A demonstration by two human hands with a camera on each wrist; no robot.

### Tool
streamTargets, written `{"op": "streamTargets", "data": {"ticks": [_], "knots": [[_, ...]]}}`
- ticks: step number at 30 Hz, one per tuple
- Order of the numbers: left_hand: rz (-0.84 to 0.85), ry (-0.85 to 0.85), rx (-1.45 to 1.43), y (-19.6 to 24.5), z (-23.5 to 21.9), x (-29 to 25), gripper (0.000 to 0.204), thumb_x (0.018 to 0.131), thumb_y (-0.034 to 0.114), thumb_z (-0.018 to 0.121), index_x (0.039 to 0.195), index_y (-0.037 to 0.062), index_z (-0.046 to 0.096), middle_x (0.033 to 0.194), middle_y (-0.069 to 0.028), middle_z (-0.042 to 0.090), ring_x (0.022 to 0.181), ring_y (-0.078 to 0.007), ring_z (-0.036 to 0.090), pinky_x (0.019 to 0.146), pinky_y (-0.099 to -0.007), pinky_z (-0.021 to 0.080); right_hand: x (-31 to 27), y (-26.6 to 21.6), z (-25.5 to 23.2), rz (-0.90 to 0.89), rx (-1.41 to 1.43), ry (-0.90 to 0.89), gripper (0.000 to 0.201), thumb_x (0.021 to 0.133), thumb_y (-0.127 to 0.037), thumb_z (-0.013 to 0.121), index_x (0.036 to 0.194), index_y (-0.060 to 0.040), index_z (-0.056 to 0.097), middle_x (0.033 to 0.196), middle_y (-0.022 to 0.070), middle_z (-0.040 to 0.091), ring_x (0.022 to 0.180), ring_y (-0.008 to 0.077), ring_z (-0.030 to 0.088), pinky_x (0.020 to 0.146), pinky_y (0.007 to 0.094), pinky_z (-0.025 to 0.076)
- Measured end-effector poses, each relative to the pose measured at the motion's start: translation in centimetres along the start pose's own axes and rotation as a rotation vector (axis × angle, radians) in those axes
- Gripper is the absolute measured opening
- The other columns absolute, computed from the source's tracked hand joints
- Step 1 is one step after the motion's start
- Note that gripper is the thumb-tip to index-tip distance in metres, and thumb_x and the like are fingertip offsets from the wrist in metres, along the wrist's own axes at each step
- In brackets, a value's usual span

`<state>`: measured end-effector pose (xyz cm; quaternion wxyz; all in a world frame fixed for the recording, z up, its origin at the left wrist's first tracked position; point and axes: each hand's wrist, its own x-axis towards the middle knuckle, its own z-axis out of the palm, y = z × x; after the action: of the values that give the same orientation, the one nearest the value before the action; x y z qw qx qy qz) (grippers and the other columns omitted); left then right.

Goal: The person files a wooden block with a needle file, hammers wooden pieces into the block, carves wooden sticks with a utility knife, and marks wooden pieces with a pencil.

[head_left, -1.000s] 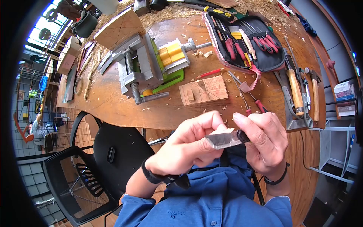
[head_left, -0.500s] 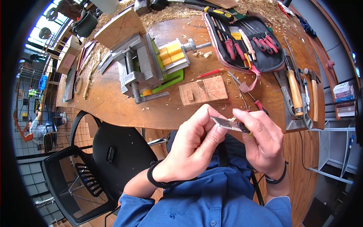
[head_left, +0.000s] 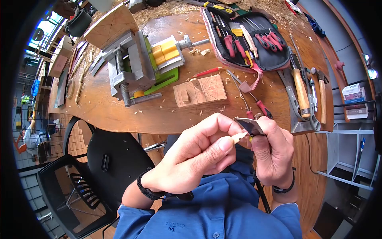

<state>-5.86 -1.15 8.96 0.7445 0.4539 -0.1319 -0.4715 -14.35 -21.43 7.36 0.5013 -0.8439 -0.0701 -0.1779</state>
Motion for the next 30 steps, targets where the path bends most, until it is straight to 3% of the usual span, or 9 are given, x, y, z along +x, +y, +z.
{"op": "streamTargets", "data": {"ticks": [14, 22, 26, 28, 30], "knots": [[-0.048, -0.010, -0.040, 0.3, 0.1, 0.1, 0.029, 0.117, 0.017, 0.054, 0.144, 0.0061, 0.053, 0.076, -0.0022, 0.055, 0.064, -0.0063, 0.045, 0.055, -0.0224, 0.033, -0.2, 0.2, 0.0, -0.002, -0.036, -0.001, 0.013, 0.106, -0.007, 0.069, 0.111, 0.0042, 0.067, 0.084, 0.0158, 0.065, 0.067, 0.0336, 0.065, 0.063, 0.0405, 0.052], [-0.058, -0.024, -0.043, -0.3, -0.9, -0.2, 0.028, 0.115, 0.010, 0.057, 0.142, 0.0034, 0.058, 0.099, -0.0060, 0.065, 0.071, -0.0078, 0.052, 0.055, -0.0241, 0.037, -0.1, 0.2, 0.0, -0.004, -0.016, -0.006, 0.012, 0.104, -0.005, 0.069, 0.111, 0.0040, 0.067, 0.081, 0.0157, 0.064, 0.064, 0.0345, 0.064, 0.062, 0.0408, 0.051], [-0.082, -0.036, -0.051, -0.2, -1.1, -0.2, 0.031, 0.115, 0.010, 0.056, 0.145, 0.0022, 0.058, 0.094, -0.0070, 0.066, 0.069, -0.0078, 0.053, 0.055, -0.0236, 0.036, -0.1, 0.1, -0.2, 0.020, 0.031, -0.038, 0.012, 0.105, -0.006, 0.068, 0.112, 0.0047, 0.067, 0.081, 0.0152, 0.065, 0.065, 0.0331, 0.065, 0.062, 0.0404, 0.052], [-0.130, -0.098, -0.068, 0.2, -1.0, -0.3, 0.029, 0.119, 0.022, 0.052, 0.145, 0.0088, 0.056, 0.082, 0.0015, 0.060, 0.067, -0.0022, 0.042, 0.059, -0.0212, 0.031, -0.1, -0.1, -0.4, 0.031, 0.037, -0.056, 0.014, 0.106, -0.006, 0.068, 0.113, 0.0052, 0.067, 0.081, 0.0153, 0.066, 0.065, 0.0327, 0.066, 0.062, 0.0402, 0.052], [-0.136, -0.105, -0.072, 0.4, -1.0, -0.3, 0.031, 0.119, 0.022, 0.052, 0.147, 0.0090, 0.056, 0.082, 0.0012, 0.060, 0.067, -0.0021, 0.041, 0.059, -0.0213, 0.031, -0.2, -0.3, -0.5, 0.065, 0.074, -0.061, 0.017, 0.107, -0.007, 0.068, 0.117, 0.0061, 0.068, 0.085, 0.0163, 0.069, 0.070, 0.0333, 0.070, 0.065, 0.0398, 0.055]]}}
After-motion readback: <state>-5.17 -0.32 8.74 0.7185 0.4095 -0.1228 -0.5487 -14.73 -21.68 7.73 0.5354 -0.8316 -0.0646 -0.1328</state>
